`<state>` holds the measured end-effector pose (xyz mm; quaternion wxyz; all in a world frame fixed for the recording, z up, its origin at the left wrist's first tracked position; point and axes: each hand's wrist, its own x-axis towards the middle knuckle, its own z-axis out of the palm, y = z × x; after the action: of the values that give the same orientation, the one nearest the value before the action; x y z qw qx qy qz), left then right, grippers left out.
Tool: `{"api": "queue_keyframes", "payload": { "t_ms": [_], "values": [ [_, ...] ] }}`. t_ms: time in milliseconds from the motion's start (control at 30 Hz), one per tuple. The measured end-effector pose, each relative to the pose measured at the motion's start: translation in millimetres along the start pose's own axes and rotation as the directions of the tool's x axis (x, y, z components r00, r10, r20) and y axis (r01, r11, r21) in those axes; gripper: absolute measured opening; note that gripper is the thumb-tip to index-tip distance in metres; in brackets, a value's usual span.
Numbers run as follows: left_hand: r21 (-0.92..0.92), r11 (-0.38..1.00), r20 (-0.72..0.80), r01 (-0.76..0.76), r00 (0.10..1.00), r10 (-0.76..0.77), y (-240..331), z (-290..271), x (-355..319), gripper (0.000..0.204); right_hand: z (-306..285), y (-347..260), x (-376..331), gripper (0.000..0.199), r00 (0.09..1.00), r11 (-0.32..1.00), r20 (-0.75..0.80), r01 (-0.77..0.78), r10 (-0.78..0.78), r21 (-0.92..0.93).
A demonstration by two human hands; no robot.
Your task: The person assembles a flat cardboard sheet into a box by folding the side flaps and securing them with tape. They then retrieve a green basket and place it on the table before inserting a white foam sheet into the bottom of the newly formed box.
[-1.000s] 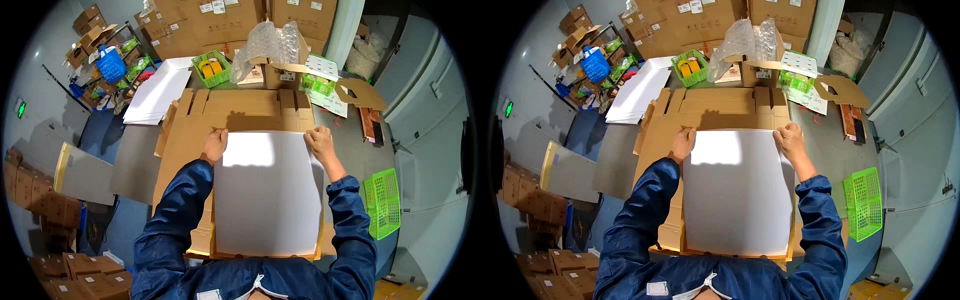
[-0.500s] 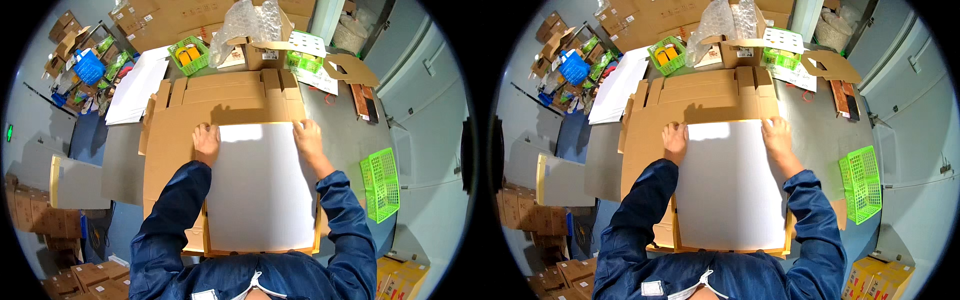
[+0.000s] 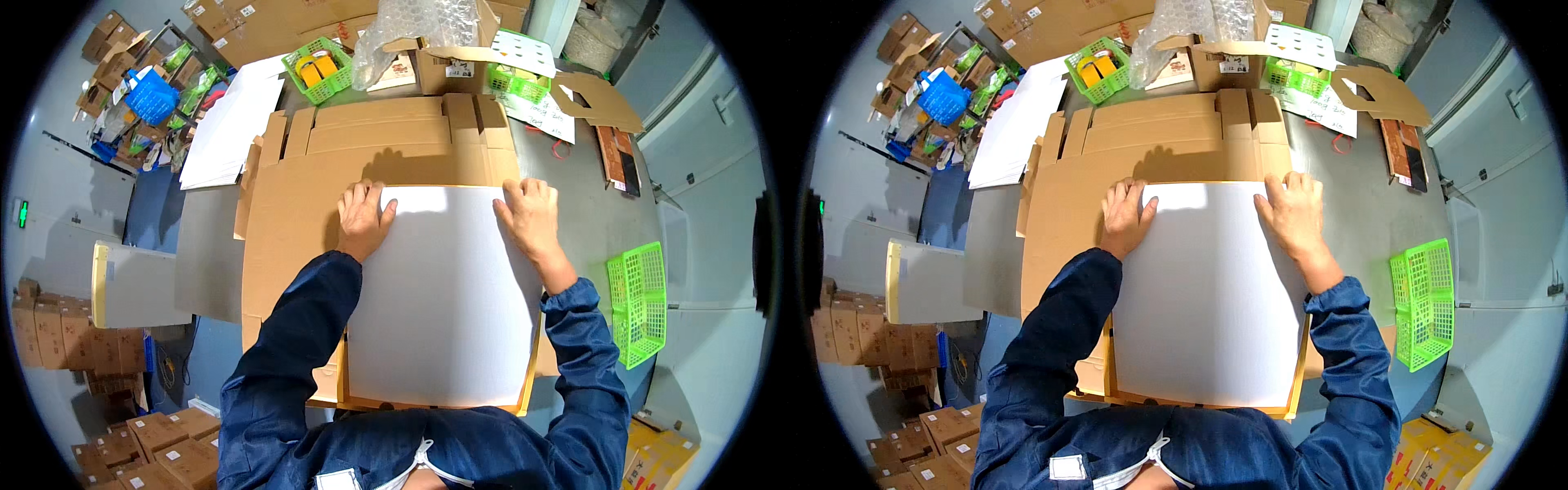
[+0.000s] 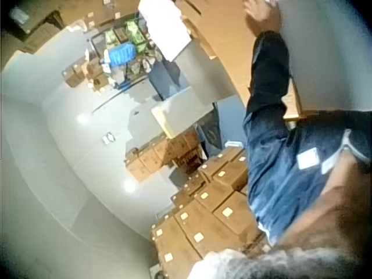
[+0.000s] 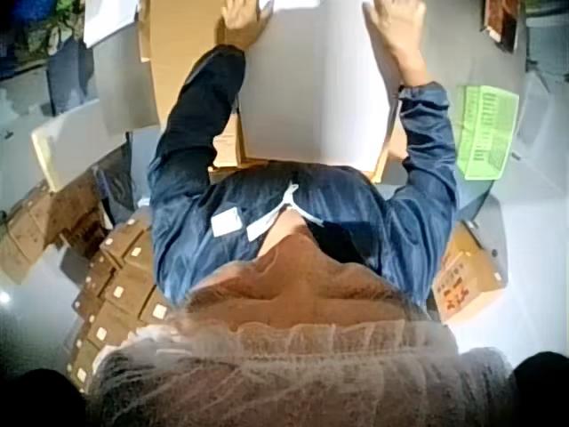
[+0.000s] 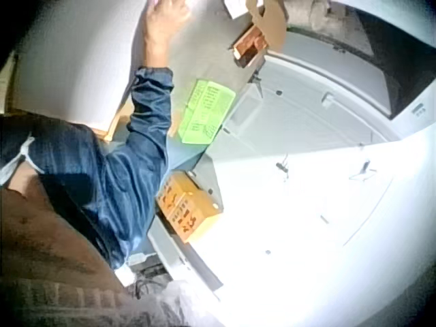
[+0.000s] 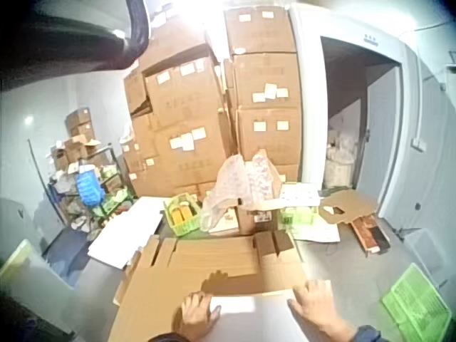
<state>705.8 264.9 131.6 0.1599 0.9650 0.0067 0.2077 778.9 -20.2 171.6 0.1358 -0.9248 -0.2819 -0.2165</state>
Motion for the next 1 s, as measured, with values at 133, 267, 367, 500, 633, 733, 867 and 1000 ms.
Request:
{"api": "queue_keyframes", "payload": {
  "t_ms": [133, 267, 367, 500, 633, 733, 867, 1000],
  "values": [
    [-0.011, 1.000, -0.082, -0.026, 0.996, 0.025, 6.7, 9.1, 0.8, 0.031, -5.1, 4.4, -5.6, 0.026, 0.994, 0.999, 0.099, -0.038, 0.035, 0.020],
    [0.097, 0.989, -0.113, -0.108, 0.986, 0.119, 15.4, 10.4, -1.8, 0.034, 27.7, 0.0, -26.9, 0.037, 0.993, 0.997, -0.115, -0.009, 0.000, -0.081],
    [0.090, 0.989, -0.051, -0.119, 0.991, 0.124, 15.6, 6.5, -3.2, 0.038, 16.8, -1.8, -23.0, 0.037, 0.998, 0.999, -0.020, -0.052, 0.052, -0.011],
    [0.103, 0.993, 0.106, -0.049, 0.994, 0.038, 6.0, 21.2, -8.3, 0.042, 18.2, 4.0, -27.1, 0.038, 0.996, 0.997, 0.046, -0.071, 0.071, 0.005],
    [0.108, 0.986, 0.153, -0.127, 0.982, 0.110, 16.4, 29.4, -22.9, 0.051, 58.1, -2.9, -64.6, 0.053, 0.997, 1.000, 0.081, 0.001, -0.001, -0.003],
    [0.007, 0.976, 0.334, -0.218, 0.920, 0.203, 33.6, 30.0, -57.0, 0.058, 48.6, -30.1, -82.1, 0.061, 0.973, 0.991, 0.231, -0.058, 0.028, 0.123],
    [-0.178, 0.943, 0.470, -0.282, 0.817, 0.333, 56.9, 27.3, -81.9, 0.068, 42.0, -54.1, -100.1, 0.068, 0.905, 0.982, 0.408, 0.049, -0.121, 0.182],
    [-0.107, 0.949, 0.475, -0.296, 0.823, 0.311, 57.1, 37.7, -77.9, 0.063, 50.1, -54.2, -100.1, 0.063, 0.904, 0.984, 0.407, 0.073, -0.133, 0.161]
  ]
}}
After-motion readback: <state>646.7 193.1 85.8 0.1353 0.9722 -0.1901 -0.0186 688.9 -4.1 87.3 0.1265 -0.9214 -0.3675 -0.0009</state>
